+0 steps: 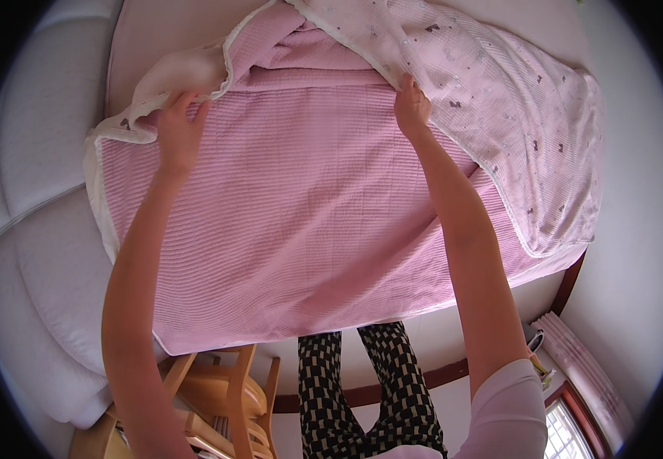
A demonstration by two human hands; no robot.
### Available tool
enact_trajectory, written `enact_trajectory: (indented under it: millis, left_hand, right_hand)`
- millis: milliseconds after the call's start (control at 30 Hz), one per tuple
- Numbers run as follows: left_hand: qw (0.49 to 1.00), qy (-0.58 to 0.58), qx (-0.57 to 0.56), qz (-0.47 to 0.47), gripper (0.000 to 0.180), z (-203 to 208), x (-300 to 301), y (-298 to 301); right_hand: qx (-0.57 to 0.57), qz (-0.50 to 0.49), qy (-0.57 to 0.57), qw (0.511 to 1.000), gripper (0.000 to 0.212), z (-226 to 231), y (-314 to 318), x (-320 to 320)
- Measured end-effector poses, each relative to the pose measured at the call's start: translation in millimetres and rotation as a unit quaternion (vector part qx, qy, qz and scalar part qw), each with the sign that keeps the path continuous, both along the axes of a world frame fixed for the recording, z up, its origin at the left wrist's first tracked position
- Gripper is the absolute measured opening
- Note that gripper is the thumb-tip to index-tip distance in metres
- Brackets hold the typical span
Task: The person smooths and tucks the bedsheet around the mattress, rearranges a pillow, and then spreads and folds a blanket on the bed by hand.
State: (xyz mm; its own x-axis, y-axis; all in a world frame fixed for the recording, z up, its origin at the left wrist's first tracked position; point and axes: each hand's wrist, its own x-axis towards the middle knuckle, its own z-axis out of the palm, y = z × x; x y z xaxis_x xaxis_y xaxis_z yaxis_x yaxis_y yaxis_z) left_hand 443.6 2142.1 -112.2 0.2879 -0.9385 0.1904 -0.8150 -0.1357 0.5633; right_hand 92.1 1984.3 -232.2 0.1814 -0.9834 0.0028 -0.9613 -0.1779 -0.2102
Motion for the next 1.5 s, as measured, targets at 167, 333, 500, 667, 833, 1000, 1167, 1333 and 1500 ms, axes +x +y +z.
enact_trajectory:
  millis: [167, 333, 500, 667, 833, 1000, 1167, 1333, 1500]
  left_hand:
    - [0.997, -0.073, 0.012, 0.008, 0.023, 2, 36, -9]
    - [0.979, -0.199, -0.016, 0.04, 0.024, 12, 75, -9]
    - [0.984, -0.138, 0.082, 0.081, 0.028, 8, 131, 2]
    - [0.981, -0.037, -0.044, 0.187, 0.039, -9, 82, 21]
    - [0.981, 0.047, -0.109, 0.152, 0.058, -72, -89, 86]
    - [0.972, 0.195, 0.045, 0.124, 0.063, -128, -193, 130]
    - [0.928, 0.324, 0.088, 0.16, 0.045, -173, -190, 137]
    - [0.878, 0.419, 0.083, 0.217, 0.03, -139, -227, 136]
    - [0.848, 0.431, -0.057, 0.302, 0.029, -49, -169, 199]
  right_hand:
    - [-0.067, 0.059, -0.171, 0.981, 0.011, 20, 35, -8]
    - [-0.01, 0.184, -0.256, 0.949, 0.005, 78, 145, -50]
    - [0.157, 0.367, -0.152, 0.904, 0.009, 98, 247, -150]
    - [0.305, 0.398, 0.069, 0.862, 0.005, 92, 305, -266]
    - [0.291, 0.358, 0.089, 0.883, 0.015, 87, 319, -292]
    - [0.269, 0.31, 0.032, 0.911, 0.027, 86, 320, -294]
    - [0.257, 0.277, -0.04, 0.925, 0.029, 96, 319, -285]
    - [0.23, 0.256, -0.066, 0.937, 0.021, 101, 325, -306]
    - [0.239, 0.332, -0.102, 0.907, 0.027, 113, 369, -266]
